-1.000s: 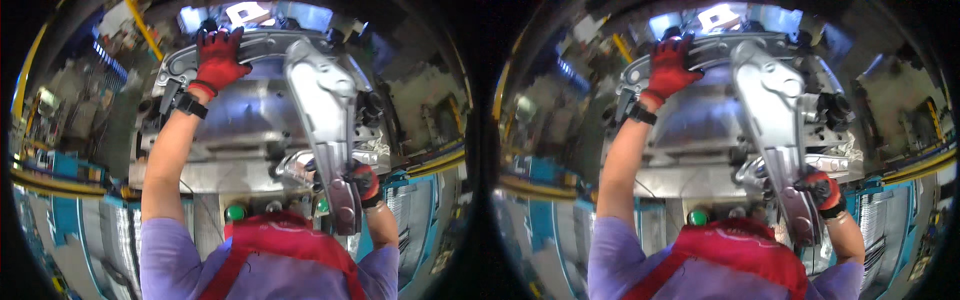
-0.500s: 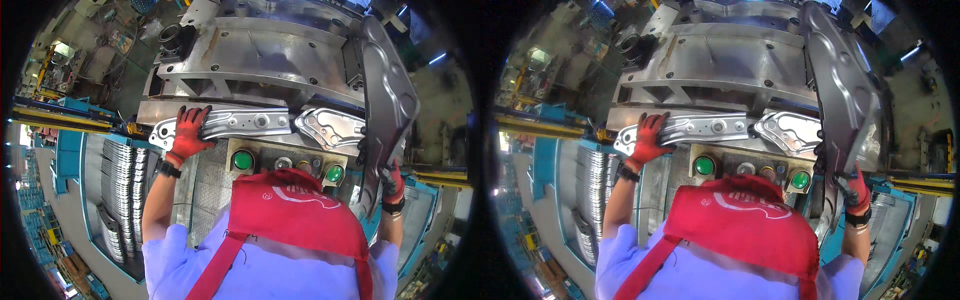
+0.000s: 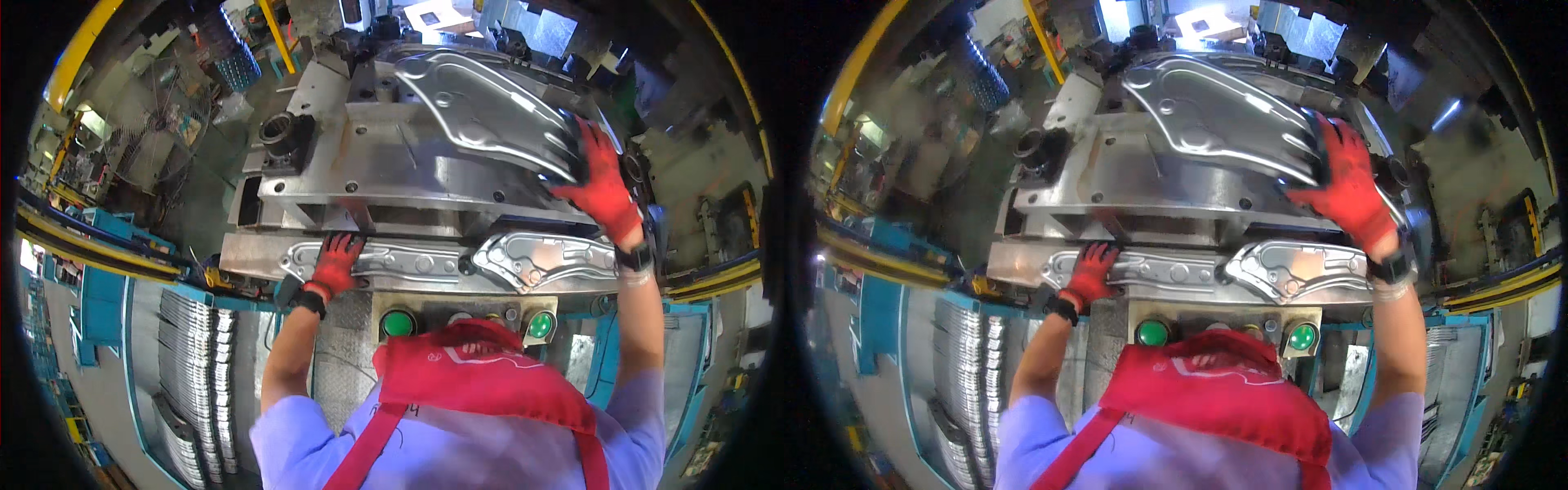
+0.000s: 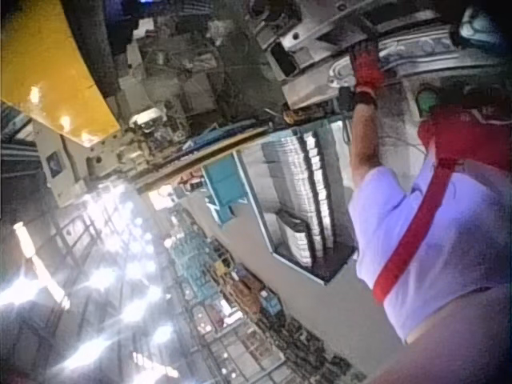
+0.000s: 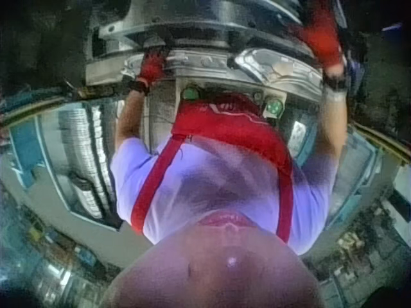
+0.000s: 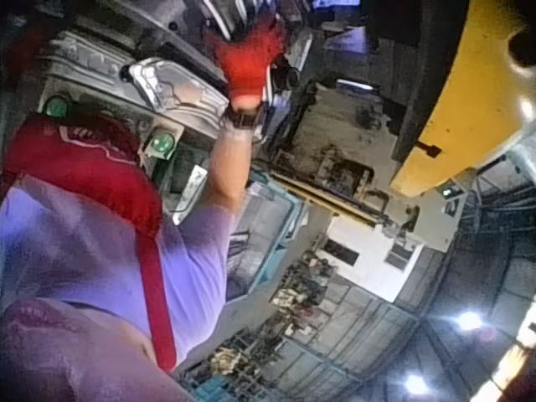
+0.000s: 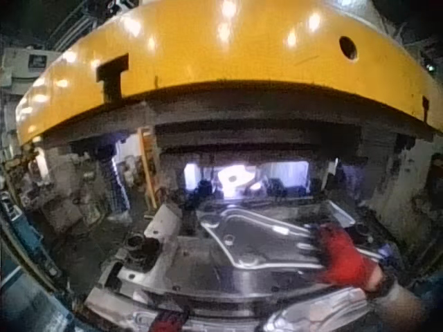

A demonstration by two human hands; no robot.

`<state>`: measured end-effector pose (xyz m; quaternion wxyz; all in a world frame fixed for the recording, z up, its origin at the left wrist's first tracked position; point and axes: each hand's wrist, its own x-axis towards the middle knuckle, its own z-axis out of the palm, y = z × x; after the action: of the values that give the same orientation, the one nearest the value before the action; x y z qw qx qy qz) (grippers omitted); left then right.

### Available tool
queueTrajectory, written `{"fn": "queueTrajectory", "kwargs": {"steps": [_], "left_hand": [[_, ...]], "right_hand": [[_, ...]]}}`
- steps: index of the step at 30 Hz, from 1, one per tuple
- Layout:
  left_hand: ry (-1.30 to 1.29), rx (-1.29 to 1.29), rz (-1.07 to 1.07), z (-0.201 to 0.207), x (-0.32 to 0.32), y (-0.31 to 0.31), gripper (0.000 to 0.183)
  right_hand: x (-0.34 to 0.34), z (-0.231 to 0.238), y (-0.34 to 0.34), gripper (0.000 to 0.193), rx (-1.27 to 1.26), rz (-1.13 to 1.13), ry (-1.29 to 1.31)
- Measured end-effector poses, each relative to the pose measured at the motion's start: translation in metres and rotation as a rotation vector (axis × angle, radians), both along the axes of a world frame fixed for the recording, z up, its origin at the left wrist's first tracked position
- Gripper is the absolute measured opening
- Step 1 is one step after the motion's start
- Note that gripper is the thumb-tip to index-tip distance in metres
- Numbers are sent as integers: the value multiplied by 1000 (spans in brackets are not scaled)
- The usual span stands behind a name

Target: Operating a large industrial stamping press to shape metal parts from a bin.

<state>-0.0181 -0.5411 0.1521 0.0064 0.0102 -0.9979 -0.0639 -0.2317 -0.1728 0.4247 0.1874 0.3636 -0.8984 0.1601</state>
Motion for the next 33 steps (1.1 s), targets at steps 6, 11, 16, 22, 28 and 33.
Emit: {"fn": "queueTrajectory", "kwargs": {"steps": [6,11,16,22,28,33], "left_hand": [[289,167,69,-1,16,6,88],[536,337,41,15,24,26,62],[525,524,127,28,32,38,58],[568,629,226,26,31,42,55],[563,680,329,28,36,54,52],[597,651,349,22,38,57,51]], "right_hand": [[-72,11,-88,100,145,19,217],[-127,26,-128,101,331,-8,180],[-208,3,-146,105,432,78,46],[-256,0,-157,102,534,162,-299],[-278,-20,-163,96,539,169,-202],[-292,-22,-155,95,575,217,-89]]}}
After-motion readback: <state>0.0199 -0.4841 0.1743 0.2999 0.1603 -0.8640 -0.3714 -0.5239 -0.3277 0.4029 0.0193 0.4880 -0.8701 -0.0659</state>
